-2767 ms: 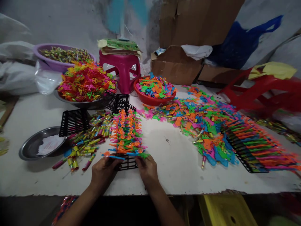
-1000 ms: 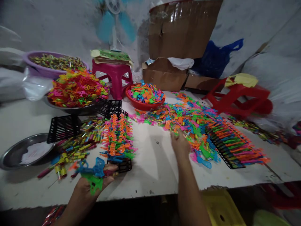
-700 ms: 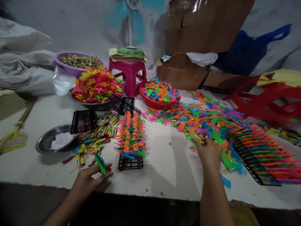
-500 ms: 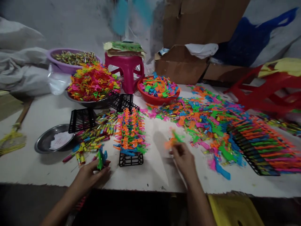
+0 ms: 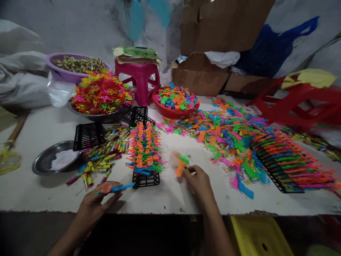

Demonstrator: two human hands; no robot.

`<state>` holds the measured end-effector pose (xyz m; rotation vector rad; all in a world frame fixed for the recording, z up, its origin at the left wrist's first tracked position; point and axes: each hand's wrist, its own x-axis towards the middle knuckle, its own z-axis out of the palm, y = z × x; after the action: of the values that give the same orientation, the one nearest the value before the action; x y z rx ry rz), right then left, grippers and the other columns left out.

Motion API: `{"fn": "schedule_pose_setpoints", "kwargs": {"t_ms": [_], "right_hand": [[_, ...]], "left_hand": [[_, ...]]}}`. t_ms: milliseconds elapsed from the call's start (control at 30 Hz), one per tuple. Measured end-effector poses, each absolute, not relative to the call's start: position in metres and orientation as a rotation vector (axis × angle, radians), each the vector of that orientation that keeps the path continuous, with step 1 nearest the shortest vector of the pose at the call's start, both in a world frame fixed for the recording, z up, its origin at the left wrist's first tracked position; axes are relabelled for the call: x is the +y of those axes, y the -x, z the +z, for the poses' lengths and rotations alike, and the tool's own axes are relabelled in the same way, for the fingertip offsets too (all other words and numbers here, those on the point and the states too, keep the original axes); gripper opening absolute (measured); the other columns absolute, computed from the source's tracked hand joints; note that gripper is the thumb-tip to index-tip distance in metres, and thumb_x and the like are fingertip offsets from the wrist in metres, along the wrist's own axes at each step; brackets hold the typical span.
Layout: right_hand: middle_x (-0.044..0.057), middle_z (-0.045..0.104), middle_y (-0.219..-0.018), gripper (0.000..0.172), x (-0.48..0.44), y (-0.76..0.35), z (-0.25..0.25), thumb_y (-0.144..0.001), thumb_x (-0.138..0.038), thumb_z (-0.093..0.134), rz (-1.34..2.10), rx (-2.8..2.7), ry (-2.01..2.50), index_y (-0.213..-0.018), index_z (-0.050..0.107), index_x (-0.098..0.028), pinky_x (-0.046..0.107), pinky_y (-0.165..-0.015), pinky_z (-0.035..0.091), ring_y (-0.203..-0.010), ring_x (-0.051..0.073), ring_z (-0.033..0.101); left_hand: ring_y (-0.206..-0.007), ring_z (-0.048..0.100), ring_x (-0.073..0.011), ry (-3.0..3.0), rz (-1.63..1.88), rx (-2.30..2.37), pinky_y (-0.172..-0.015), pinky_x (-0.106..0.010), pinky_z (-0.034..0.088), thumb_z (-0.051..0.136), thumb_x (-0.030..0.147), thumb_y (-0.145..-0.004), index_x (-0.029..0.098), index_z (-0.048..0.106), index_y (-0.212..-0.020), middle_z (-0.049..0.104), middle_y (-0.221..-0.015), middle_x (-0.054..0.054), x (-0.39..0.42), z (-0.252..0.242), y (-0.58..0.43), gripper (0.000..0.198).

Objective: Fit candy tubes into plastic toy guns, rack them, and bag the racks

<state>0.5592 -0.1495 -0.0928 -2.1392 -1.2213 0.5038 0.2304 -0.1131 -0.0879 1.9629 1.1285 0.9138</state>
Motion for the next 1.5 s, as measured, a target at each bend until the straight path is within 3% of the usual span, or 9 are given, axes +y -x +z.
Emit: {"fn": "schedule_pose_setpoints", "kwargs": {"t_ms": [133,200,467,667,767,967,1200,1300,1500], "right_hand": [[0.0,0.058,-0.062,0.021,-0.159,-0.544,-0.086,-0.065,-0.037,0.062,0.546,-0.79,1.514,-0.074,0.057,-0.019,0.028,-0.056,0.046,-0.055,0.014,0.055],[0.001,0.061,-0.064,0.019,-0.16,-0.522,-0.089,-0.062,-0.036,0.066,0.603,-0.782,1.415,-0.068,0.06,-0.019,0.031,-0.06,0.049,-0.058,0.016,0.058],[0.004,0.066,-0.078,0.011,-0.148,-0.471,-0.133,-0.07,-0.032,0.064,0.661,-1.096,1.472,-0.071,0.068,-0.022,0.033,-0.069,0.051,-0.074,0.02,0.062],[0.003,0.067,-0.081,0.008,-0.148,-0.478,-0.129,-0.075,-0.026,0.062,0.641,-1.392,1.451,-0.08,0.068,-0.025,0.032,-0.073,0.048,-0.078,0.019,0.06],[0.002,0.067,-0.081,0.01,-0.145,-0.479,-0.127,-0.073,-0.028,0.064,0.663,-1.299,1.522,-0.081,0.066,-0.023,0.031,-0.071,0.049,-0.076,0.019,0.061],[0.002,0.068,-0.081,0.02,-0.139,-0.476,-0.133,-0.066,-0.029,0.068,0.929,-1.009,1.451,-0.084,0.063,-0.019,0.031,-0.071,0.049,-0.077,0.021,0.063],[0.005,0.065,-0.083,0.009,-0.148,-0.476,-0.125,-0.069,-0.021,0.061,0.85,-1.109,1.493,-0.078,0.064,-0.02,0.031,-0.073,0.048,-0.08,0.02,0.062],[0.004,0.062,-0.083,0.014,-0.144,-0.476,-0.118,-0.069,-0.015,0.056,0.751,-1.304,1.538,-0.078,0.065,-0.022,0.031,-0.075,0.047,-0.082,0.019,0.06],[0.001,0.061,-0.077,0.01,-0.138,-0.466,-0.116,-0.069,-0.019,0.057,0.704,-1.165,1.758,-0.077,0.063,-0.022,0.028,-0.068,0.046,-0.075,0.018,0.059]], "left_hand": [[-0.086,0.062,-0.0179,-1.982,1.048,0.918,-0.073,-0.03,0.051,0.053,0.025,-0.079,0.02,0.065,-0.093,0.066,-0.09,-0.008,-0.106,-0.096,-0.247,0.019],[-0.087,0.062,-0.0183,-2.011,1.087,0.915,-0.074,-0.03,0.051,0.053,0.024,-0.079,0.019,0.064,-0.095,0.066,-0.092,-0.009,-0.101,-0.106,-0.255,0.02],[-0.081,0.065,-0.0161,-2.258,1.17,1.051,-0.07,-0.023,0.052,0.054,0.022,-0.079,0.016,0.064,-0.092,0.07,-0.09,-0.009,-0.101,-0.126,-0.268,0.017],[-0.079,0.067,-0.0157,-2.275,1.195,1.09,-0.07,-0.023,0.053,0.055,0.025,-0.078,0.017,0.064,-0.09,0.071,-0.088,-0.007,-0.101,-0.128,-0.268,0.017],[-0.08,0.067,-0.0163,-2.251,1.184,1.097,-0.071,-0.023,0.053,0.054,0.025,-0.078,0.018,0.065,-0.089,0.071,-0.088,-0.006,-0.101,-0.131,-0.267,0.017],[-0.061,0.064,-0.0133,-2.087,1.075,1.267,-0.057,-0.02,0.05,0.057,0.028,-0.077,0.016,0.066,-0.084,0.07,-0.074,-0.004,-0.101,-0.134,-0.268,0.017],[-0.054,0.06,-0.0104,-2.219,1.065,1.216,-0.052,-0.018,0.047,0.056,0.028,-0.078,0.016,0.066,-0.082,0.066,-0.066,-0.002,-0.099,-0.13,-0.267,0.016],[-0.054,0.06,-0.0107,-2.298,1.081,1.186,-0.052,-0.018,0.046,0.054,0.027,-0.079,0.016,0.066,-0.081,0.066,-0.065,-0.003,-0.098,-0.126,-0.268,0.016],[-0.055,0.061,-0.0116,-2.301,1.082,1.187,-0.055,-0.02,0.048,0.053,0.029,-0.08,0.016,0.065,-0.077,0.066,-0.063,-0.003,-0.095,-0.123,-0.271,0.018]]}}
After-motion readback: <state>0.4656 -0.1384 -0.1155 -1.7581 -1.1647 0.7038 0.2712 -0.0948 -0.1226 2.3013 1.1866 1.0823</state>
